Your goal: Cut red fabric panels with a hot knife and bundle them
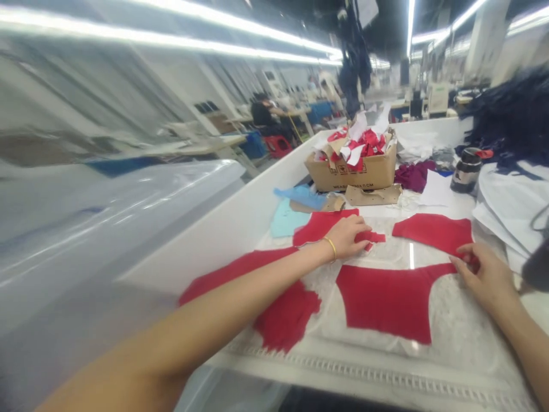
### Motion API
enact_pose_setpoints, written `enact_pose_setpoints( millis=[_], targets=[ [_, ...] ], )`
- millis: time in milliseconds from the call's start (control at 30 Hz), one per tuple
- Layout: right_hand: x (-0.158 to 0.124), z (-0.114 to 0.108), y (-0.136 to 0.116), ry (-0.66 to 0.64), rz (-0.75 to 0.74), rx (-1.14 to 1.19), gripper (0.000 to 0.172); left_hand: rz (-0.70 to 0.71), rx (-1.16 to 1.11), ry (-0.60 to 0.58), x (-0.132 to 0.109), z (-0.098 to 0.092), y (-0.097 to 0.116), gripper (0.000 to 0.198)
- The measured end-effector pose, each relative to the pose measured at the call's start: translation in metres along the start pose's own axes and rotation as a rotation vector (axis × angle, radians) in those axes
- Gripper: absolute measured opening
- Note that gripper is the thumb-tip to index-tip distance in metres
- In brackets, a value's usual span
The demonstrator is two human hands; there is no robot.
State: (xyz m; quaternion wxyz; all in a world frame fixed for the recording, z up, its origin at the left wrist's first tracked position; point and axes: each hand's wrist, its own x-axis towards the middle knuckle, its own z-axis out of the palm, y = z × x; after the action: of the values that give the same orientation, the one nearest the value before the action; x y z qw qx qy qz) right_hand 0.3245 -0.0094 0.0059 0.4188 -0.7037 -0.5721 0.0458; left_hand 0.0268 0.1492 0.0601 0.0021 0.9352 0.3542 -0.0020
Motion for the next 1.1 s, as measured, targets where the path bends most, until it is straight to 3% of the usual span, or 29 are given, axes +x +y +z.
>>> enact_pose_setpoints(
  millis=[100,233,400,533,733,833,967,1100],
  targets=[
    [-0.002,0.003,-0.002,0.008,0.001,0.011,0.038,0.003,-0.030,0.003,0.004,0.009,0.005,0.014],
    [-0.003,0.002,-0.012,-0.034,0.009,0.034,0.032,-0.036,-0.077,0.037,0.010,0.015,0.007,0.018],
    [0.000,0.002,-0.041,-0.223,-0.028,0.099,0.031,-0.061,-0.133,0.085,0.007,0.011,-0.001,0.019],
    [0.008,0.018,-0.074,-0.356,-0.120,0.069,0.019,-0.053,-0.159,0.110,0.001,0.012,-0.002,0.020],
    [0.026,0.076,-0.109,-0.281,-0.150,0.006,0.022,-0.032,-0.178,0.154,-0.002,0.017,-0.001,0.021],
    [0.031,0.099,-0.118,-0.234,-0.150,-0.005,0.012,-0.016,-0.166,0.177,-0.002,0.018,-0.001,0.021],
    [0.034,0.107,-0.129,-0.117,-0.150,0.029,0.013,-0.017,-0.118,0.189,-0.004,0.015,-0.009,0.028],
    [0.037,0.096,-0.140,0.015,-0.176,0.103,0.018,-0.102,-0.061,0.240,-0.010,0.004,-0.033,0.024]
  ],
)
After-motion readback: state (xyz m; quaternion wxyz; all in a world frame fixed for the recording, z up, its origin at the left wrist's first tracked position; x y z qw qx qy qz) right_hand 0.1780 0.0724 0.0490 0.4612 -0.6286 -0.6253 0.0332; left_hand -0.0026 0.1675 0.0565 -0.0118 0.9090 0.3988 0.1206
